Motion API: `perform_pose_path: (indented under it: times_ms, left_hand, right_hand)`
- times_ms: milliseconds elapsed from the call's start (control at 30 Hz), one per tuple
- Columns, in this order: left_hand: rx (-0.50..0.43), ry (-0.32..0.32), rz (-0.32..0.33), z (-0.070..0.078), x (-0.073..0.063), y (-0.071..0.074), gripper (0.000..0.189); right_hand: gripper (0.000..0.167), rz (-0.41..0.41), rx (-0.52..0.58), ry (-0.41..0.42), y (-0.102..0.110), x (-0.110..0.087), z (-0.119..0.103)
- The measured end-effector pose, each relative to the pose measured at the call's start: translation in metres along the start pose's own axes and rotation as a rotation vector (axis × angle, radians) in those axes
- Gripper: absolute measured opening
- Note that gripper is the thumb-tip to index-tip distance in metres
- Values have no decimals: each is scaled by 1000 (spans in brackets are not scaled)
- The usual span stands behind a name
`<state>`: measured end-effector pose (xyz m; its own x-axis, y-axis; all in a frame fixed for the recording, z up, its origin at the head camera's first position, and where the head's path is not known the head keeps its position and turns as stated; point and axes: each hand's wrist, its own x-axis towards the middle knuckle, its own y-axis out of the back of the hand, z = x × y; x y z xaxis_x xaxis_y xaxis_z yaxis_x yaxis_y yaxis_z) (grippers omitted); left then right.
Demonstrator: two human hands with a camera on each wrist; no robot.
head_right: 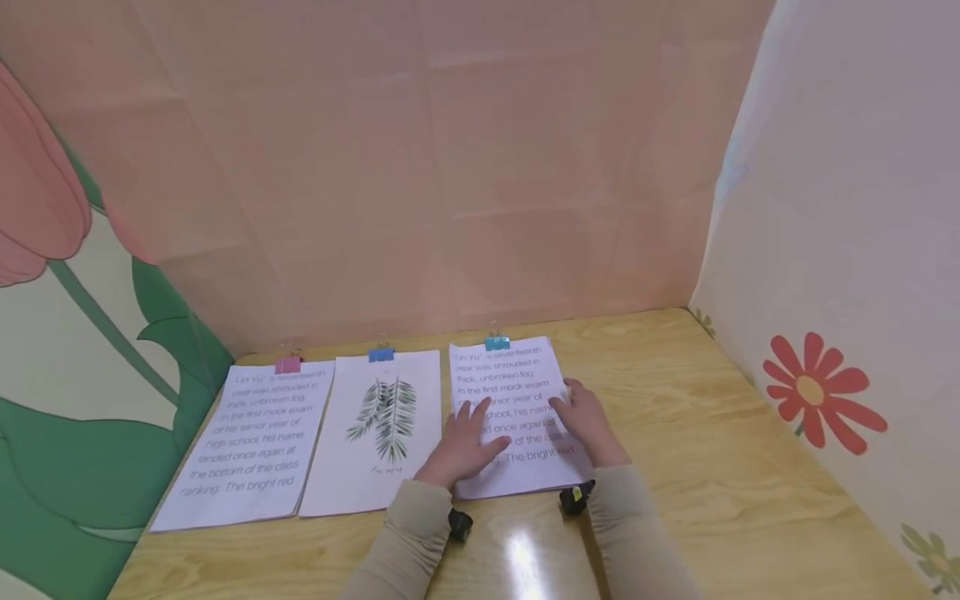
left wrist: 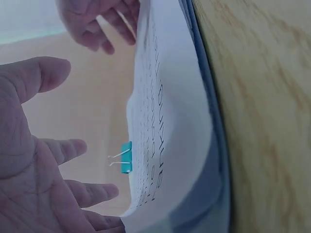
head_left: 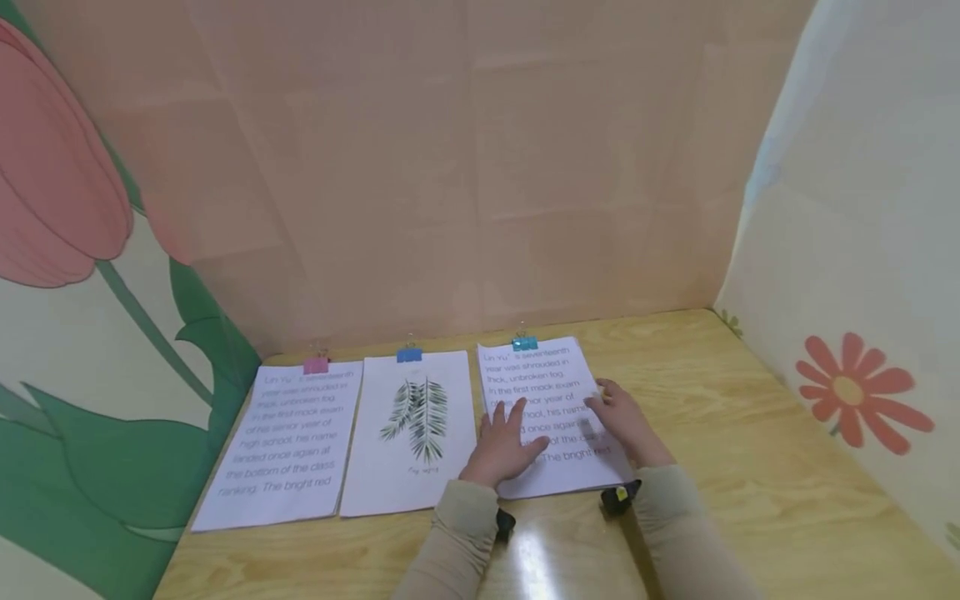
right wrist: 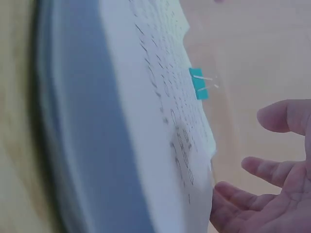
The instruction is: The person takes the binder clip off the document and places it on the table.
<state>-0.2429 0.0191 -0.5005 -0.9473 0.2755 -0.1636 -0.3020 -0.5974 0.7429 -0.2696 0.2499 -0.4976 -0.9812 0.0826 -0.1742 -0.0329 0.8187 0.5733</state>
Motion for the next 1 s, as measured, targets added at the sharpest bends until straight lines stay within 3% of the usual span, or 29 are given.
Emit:
perform_pose_path:
  times_ms: [233,500,833,1000]
  left_hand:
    - [-22,-27,2,1,1,-2,79]
    - [-43,-37,-13,6,-1,-5,79]
    - [-77,-50,-67,13,2,-6,78]
    - [-118,-62,-31,14,3,-8,77]
  right_hand:
    - [68,-43,148,-123,17,3,18]
    - [51,-31,88,-63,24,2,29]
    - [52,-12,11,-91,29,1,37]
    - [53,3,13,-131,31,0,39]
